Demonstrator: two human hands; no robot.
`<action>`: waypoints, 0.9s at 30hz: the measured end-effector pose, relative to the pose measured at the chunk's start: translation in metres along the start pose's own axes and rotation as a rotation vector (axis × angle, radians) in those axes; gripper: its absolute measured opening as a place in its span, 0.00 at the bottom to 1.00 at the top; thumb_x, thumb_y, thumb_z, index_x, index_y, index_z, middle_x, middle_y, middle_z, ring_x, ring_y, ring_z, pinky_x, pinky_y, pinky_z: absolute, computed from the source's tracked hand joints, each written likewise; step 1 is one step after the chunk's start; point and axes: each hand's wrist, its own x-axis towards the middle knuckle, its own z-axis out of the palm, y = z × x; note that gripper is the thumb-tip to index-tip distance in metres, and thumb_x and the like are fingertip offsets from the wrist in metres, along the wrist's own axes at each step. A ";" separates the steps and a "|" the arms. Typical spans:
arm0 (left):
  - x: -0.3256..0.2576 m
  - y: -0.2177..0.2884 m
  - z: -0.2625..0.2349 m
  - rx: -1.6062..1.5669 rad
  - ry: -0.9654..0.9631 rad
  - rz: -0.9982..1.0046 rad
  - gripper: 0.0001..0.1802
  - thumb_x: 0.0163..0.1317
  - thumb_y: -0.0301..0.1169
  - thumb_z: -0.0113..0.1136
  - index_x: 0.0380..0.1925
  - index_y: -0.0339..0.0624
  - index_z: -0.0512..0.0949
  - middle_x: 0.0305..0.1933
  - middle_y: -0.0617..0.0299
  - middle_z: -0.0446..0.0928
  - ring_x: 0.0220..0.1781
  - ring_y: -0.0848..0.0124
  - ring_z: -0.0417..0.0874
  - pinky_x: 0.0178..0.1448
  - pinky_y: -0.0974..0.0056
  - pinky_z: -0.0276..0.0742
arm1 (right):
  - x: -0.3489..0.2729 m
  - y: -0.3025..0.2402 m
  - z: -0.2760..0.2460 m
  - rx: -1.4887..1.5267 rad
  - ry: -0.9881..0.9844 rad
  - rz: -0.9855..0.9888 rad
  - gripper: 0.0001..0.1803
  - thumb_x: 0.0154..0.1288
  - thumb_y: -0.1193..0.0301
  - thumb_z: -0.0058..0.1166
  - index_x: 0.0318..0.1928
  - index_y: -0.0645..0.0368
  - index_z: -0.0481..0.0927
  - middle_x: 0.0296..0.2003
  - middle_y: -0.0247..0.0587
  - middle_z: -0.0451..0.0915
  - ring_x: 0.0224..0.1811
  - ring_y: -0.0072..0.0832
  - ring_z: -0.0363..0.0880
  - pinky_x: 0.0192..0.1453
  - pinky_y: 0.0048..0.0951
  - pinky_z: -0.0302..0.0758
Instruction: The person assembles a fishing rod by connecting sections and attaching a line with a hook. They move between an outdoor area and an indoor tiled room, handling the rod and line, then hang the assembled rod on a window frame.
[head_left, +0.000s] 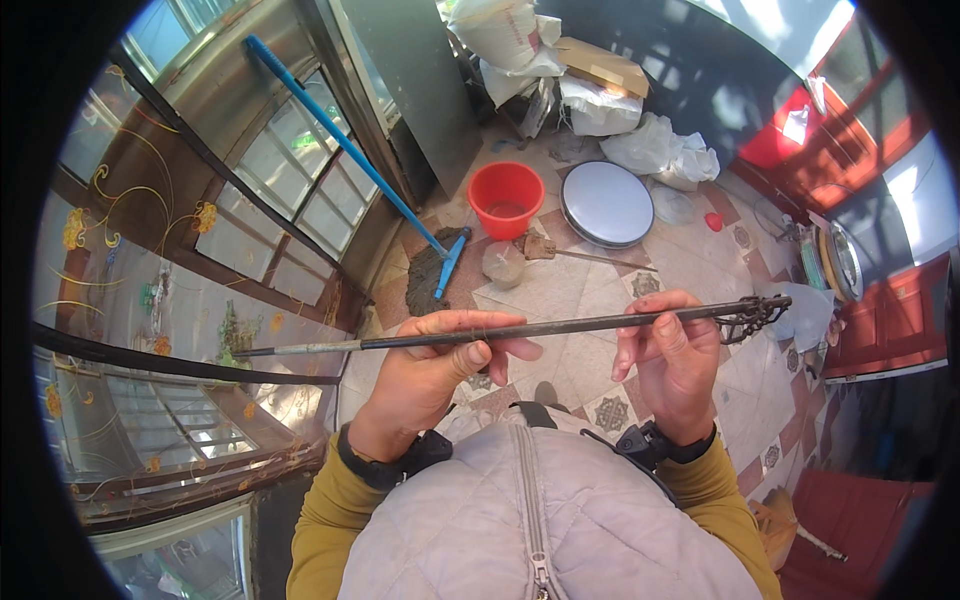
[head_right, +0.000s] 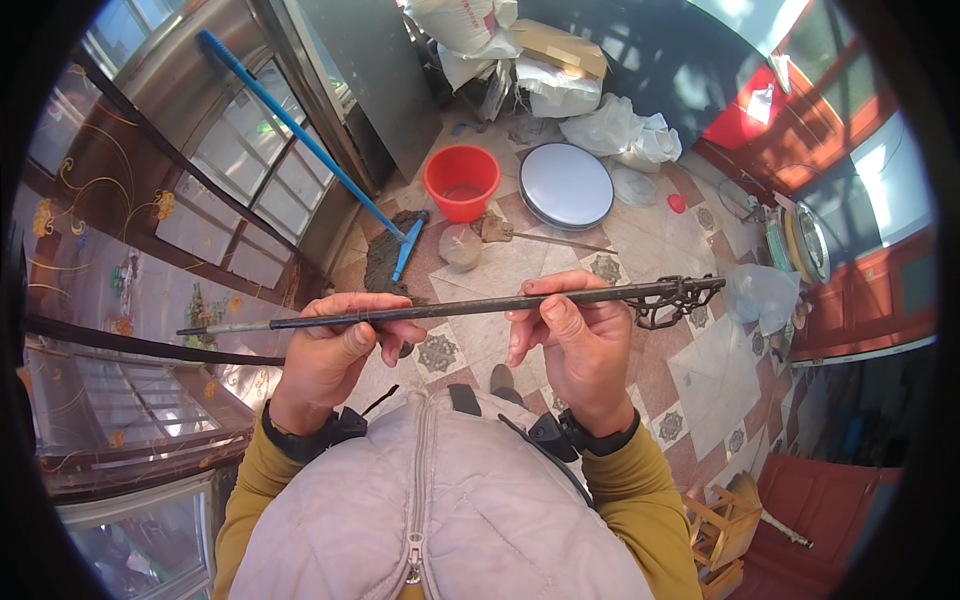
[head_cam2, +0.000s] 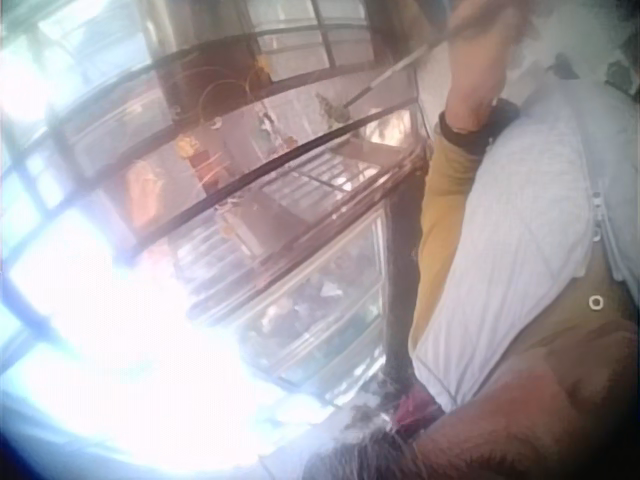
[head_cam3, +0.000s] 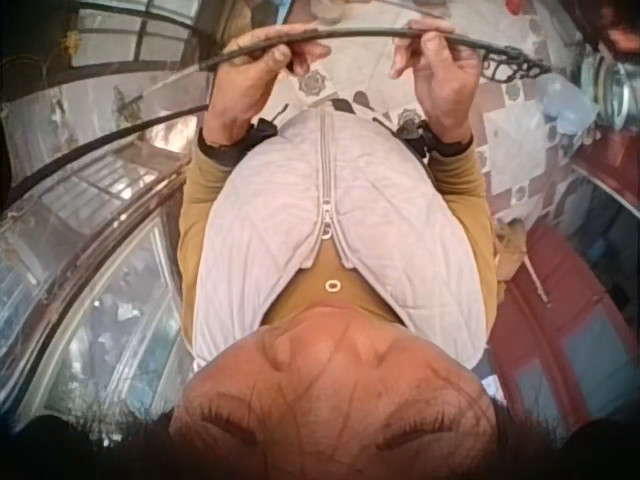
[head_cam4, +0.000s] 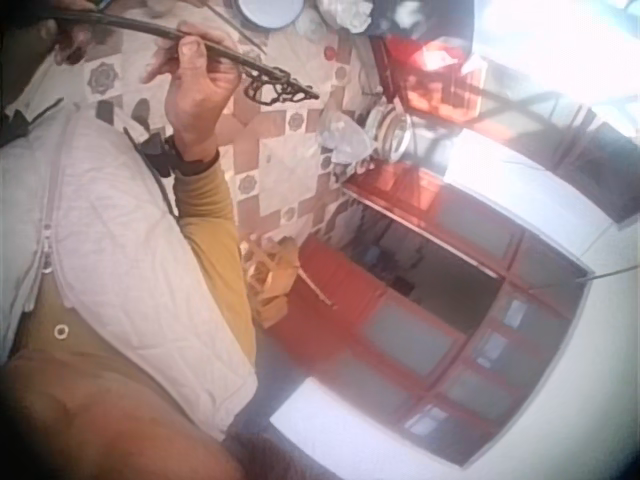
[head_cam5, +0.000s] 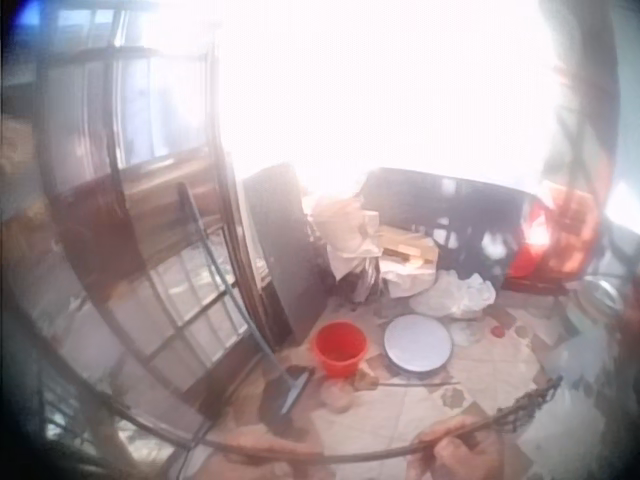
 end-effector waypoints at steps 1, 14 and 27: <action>-0.005 0.001 -0.003 -0.020 0.003 0.012 0.20 0.64 0.30 0.58 0.54 0.30 0.74 0.47 0.45 0.81 0.38 0.73 0.80 0.47 0.68 0.77 | 0.001 0.003 0.006 -0.010 -0.008 0.002 0.11 0.69 0.72 0.50 0.44 0.69 0.74 0.33 0.52 0.80 0.24 0.32 0.79 0.25 0.30 0.81; -0.018 -0.015 0.002 -0.227 0.013 0.122 0.22 0.66 0.29 0.56 0.57 0.29 0.71 0.50 0.44 0.79 0.42 0.67 0.82 0.49 0.64 0.77 | -0.001 0.017 0.055 -0.113 -0.079 0.121 0.26 0.56 0.86 0.60 0.50 0.59 0.61 0.41 0.42 0.70 0.34 0.29 0.81 0.30 0.25 0.81; 0.026 -0.044 0.046 -0.291 -0.182 0.052 0.22 0.65 0.30 0.57 0.56 0.27 0.72 0.46 0.46 0.80 0.42 0.59 0.83 0.50 0.56 0.79 | -0.021 -0.013 0.037 -0.260 0.218 -0.107 0.12 0.65 0.80 0.54 0.41 0.63 0.63 0.31 0.41 0.74 0.24 0.20 0.75 0.27 0.21 0.76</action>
